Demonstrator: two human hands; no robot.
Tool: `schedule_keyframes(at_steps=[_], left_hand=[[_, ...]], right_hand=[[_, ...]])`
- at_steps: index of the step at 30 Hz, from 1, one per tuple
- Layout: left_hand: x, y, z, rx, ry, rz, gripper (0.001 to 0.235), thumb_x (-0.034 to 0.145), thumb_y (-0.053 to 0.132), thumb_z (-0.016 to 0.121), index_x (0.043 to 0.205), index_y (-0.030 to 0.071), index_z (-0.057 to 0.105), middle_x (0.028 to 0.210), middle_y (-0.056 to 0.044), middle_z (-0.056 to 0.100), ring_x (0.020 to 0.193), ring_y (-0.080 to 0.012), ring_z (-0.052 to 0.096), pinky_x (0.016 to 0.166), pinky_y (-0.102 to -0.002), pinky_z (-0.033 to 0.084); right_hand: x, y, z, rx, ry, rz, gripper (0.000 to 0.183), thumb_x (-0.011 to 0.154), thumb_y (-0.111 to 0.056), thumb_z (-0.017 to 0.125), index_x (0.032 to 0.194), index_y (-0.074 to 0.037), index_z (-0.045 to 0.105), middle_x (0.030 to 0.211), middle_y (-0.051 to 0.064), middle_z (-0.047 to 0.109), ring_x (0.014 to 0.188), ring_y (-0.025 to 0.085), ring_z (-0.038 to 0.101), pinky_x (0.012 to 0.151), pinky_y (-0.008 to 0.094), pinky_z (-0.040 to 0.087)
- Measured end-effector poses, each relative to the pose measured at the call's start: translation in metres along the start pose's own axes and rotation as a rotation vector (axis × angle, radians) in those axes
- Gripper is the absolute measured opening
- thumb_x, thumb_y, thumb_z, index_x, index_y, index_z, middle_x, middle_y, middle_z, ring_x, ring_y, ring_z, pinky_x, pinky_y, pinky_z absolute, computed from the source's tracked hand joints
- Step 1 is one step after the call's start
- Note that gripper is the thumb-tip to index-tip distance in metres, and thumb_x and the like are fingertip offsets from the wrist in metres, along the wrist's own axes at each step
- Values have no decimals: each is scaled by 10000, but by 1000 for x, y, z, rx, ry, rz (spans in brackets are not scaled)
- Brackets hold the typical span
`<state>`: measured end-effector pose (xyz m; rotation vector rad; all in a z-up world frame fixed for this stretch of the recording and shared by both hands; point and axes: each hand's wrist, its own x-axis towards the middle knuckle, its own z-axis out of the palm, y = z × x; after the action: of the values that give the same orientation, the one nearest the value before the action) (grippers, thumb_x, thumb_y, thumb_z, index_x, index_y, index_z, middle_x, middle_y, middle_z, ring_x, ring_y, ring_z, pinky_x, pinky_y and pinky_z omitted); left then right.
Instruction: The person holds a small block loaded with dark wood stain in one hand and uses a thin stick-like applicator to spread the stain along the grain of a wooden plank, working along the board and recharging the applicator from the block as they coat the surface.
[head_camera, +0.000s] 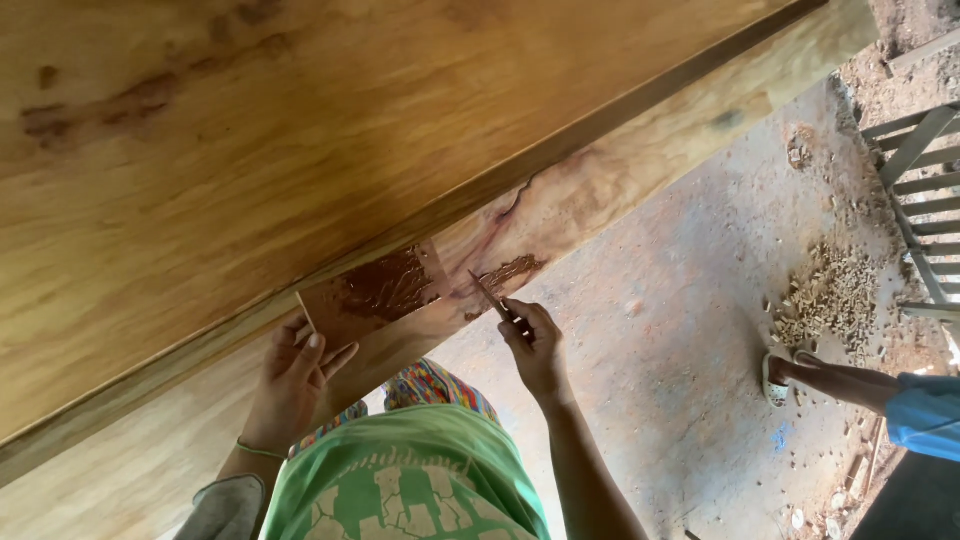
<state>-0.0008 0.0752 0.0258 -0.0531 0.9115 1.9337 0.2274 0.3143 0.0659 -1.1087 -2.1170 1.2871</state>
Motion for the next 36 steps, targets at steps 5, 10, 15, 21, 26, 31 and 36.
schedule_keyframes(at_steps=[5,10,15,21,26,31,36], left_hand=[[18,-1,19,89,73,39,407,1012,84,491,1413,29,446,1306,-182,634,1118,-316,664,1040,-566,501],[62,-24,36,201,84,143,455,1015,123,471,1453,18,407,1377,-303,592,1238,-474,597,1110,-705,393],[157,-77,37,104,193,364,448,1057,128,521,1469,-7,405,1290,-236,600,1166,-445,645,1051,-605,512],[211,-75,69,63,193,353,483,1061,154,545,1500,15,402,1304,-296,580,1198,-541,572,1011,-674,481],[217,-84,90,-4,235,389,448,1048,147,541,1468,36,433,1300,-238,621,1158,-476,639,1022,-645,498],[225,-104,81,27,284,439,463,1043,173,550,1476,62,429,1306,-199,639,1164,-435,651,1034,-625,506],[223,-98,91,92,324,455,482,1098,177,409,1549,26,328,1445,-243,522,1215,-515,586,1030,-674,481]], right_hand=[[27,43,-35,72,23,-39,274,927,17,663,1200,34,676,988,100,651,728,150,615,601,264,539],[73,78,-95,38,19,-84,264,949,-72,702,1194,27,688,1039,148,662,769,212,678,573,264,549],[143,108,-142,-24,-108,-163,250,945,-49,713,1183,26,709,972,144,665,733,195,670,548,262,543],[243,106,-144,-29,-274,-306,238,956,-104,729,1168,5,723,941,132,663,682,198,658,511,257,521],[303,109,-89,-8,-377,-402,290,930,-85,746,1211,-16,717,982,144,661,757,247,681,580,304,573],[302,48,-50,-158,-399,-453,281,935,-77,747,1215,-58,736,999,141,660,854,311,724,675,352,626],[316,22,-22,-300,-315,-756,228,947,-101,725,1170,-147,746,948,13,628,751,251,720,600,319,630]])
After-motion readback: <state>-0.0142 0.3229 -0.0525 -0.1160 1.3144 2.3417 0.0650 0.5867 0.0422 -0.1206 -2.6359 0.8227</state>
